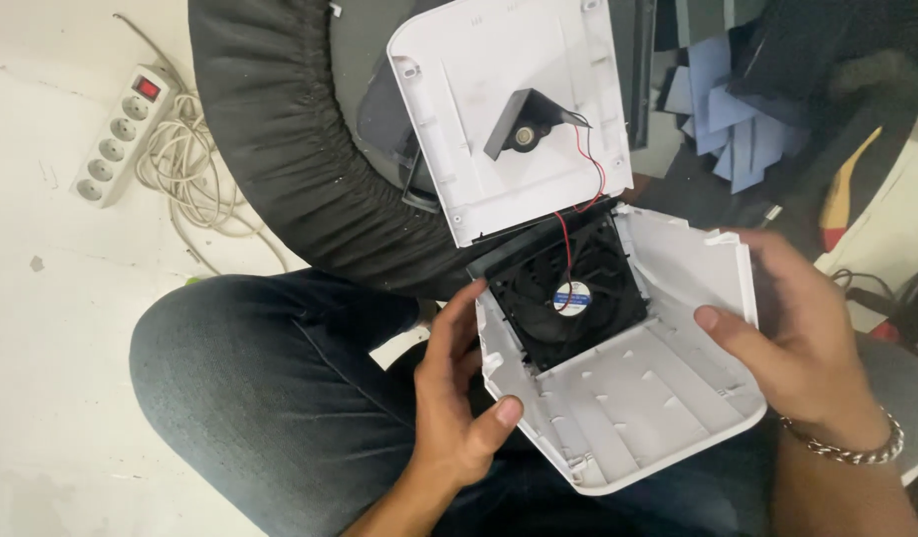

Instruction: Disassembling and cleaning the internal components of a small electronic device using a screwdriver and brush.

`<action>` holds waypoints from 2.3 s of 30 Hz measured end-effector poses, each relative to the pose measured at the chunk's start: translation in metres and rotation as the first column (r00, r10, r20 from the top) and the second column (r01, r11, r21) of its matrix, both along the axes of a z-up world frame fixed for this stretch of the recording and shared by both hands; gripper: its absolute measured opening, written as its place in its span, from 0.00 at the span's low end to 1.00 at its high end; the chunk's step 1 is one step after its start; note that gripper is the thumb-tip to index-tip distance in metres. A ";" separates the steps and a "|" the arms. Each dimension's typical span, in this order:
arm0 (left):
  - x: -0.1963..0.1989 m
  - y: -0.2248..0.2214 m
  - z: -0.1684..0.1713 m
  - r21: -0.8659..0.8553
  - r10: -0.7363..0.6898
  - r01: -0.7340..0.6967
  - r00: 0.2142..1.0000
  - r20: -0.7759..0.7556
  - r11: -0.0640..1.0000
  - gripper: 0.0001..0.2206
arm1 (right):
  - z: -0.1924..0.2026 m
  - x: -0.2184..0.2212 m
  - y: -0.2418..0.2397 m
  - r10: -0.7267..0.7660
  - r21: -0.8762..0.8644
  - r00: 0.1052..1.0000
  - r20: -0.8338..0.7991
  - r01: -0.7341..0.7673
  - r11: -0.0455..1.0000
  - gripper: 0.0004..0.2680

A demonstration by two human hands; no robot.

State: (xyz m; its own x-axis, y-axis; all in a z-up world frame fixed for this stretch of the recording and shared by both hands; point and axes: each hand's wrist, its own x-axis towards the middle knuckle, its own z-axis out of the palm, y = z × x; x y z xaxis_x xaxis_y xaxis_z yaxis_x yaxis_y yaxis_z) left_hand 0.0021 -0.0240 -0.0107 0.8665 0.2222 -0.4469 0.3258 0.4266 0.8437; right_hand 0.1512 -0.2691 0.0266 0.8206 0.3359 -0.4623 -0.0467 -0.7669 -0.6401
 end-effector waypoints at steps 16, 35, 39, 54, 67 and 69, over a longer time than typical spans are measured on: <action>-0.005 -0.004 -0.009 -0.066 0.057 -0.059 0.997 -0.044 0.996 0.44 | 0.023 -0.002 0.009 -0.023 0.087 1.000 0.004 0.023 0.996 0.23; -0.005 -0.006 0.016 -0.052 0.008 -0.008 1.000 0.004 0.999 0.44 | 0.029 -0.037 -0.021 -0.270 0.110 0.963 0.011 0.267 0.957 0.23; -0.004 -0.010 0.025 -0.002 -0.022 0.022 1.000 -0.019 1.000 0.44 | 0.027 -0.030 -0.020 -0.285 0.134 0.958 -0.029 0.286 0.949 0.23; -0.007 -0.026 0.063 -0.013 0.027 -0.033 0.946 -0.324 0.999 0.44 | 0.020 -0.016 -0.031 -0.345 0.264 0.902 -0.258 0.410 0.873 0.21; 0.035 -0.002 0.101 0.342 0.097 0.250 0.664 -0.741 0.906 0.28 | -0.001 0.004 -0.034 -0.445 0.211 0.632 -0.634 0.696 0.687 0.23; 0.042 -0.003 0.114 0.435 0.113 0.242 0.755 -0.646 0.867 0.29 | -0.007 0.002 -0.036 -0.442 0.188 0.632 -0.637 0.683 0.706 0.24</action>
State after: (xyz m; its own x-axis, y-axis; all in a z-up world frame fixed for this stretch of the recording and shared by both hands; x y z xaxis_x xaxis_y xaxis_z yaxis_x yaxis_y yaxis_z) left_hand 0.0443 -0.0271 0.1034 0.4354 0.5075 -0.7435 0.8636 -0.0024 0.5041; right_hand 0.1529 -0.3046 0.0191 0.5787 0.1307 -0.8050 -0.7877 -0.1662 -0.5932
